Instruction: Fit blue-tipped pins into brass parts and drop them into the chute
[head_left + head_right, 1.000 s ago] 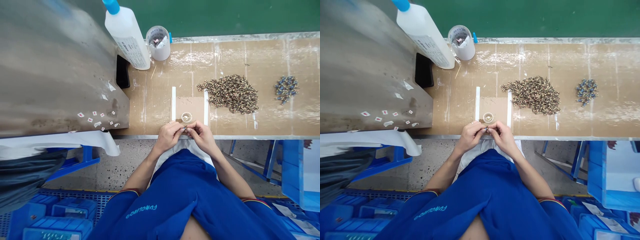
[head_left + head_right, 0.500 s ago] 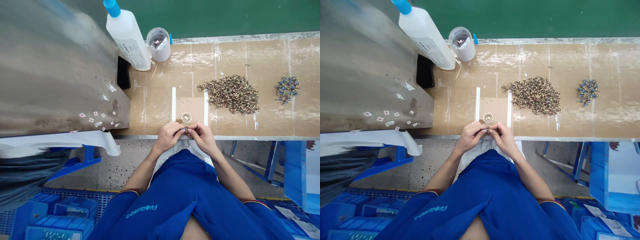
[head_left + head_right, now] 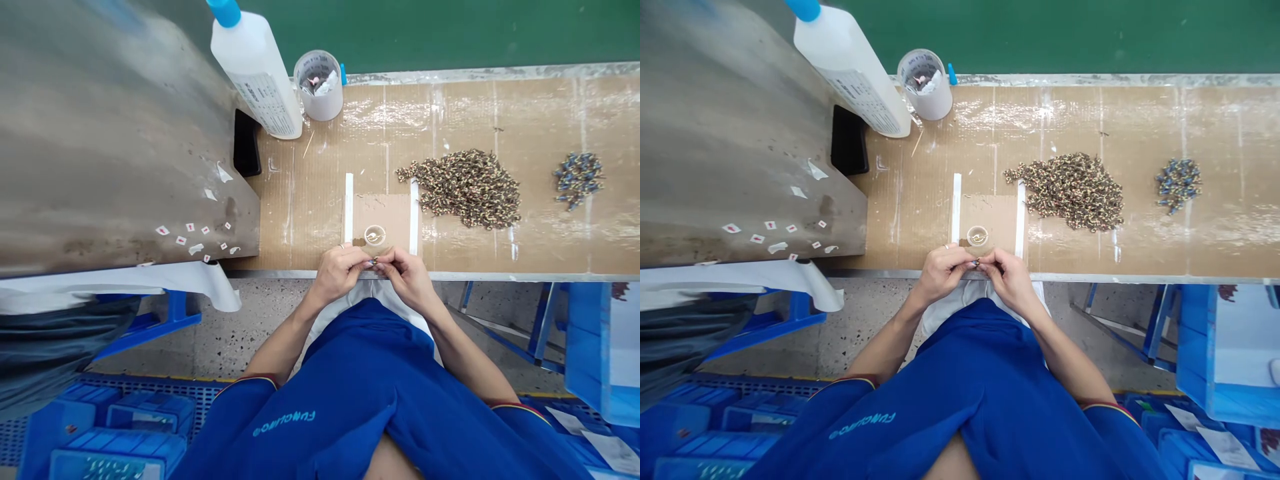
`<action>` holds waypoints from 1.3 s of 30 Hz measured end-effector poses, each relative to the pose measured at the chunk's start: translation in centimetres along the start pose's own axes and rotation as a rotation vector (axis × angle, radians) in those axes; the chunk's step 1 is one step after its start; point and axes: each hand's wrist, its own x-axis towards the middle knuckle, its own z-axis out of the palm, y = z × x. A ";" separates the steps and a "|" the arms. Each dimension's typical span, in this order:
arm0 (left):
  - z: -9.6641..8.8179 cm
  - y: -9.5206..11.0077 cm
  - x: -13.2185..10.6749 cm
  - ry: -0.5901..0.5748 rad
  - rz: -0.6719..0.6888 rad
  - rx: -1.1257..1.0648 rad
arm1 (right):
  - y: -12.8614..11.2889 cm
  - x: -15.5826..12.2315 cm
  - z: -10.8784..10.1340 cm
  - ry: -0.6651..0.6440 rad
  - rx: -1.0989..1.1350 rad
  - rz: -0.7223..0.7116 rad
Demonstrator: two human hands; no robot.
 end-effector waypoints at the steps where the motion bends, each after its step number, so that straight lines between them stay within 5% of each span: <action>1: 0.0 0.0 0.0 -0.006 -0.006 0.004 | 0.1 0.0 0.0 -0.001 0.003 0.011; 39: -0.8 0.2 0.2 -0.015 0.025 -0.035 | -0.2 0.5 -0.2 -0.056 0.086 0.016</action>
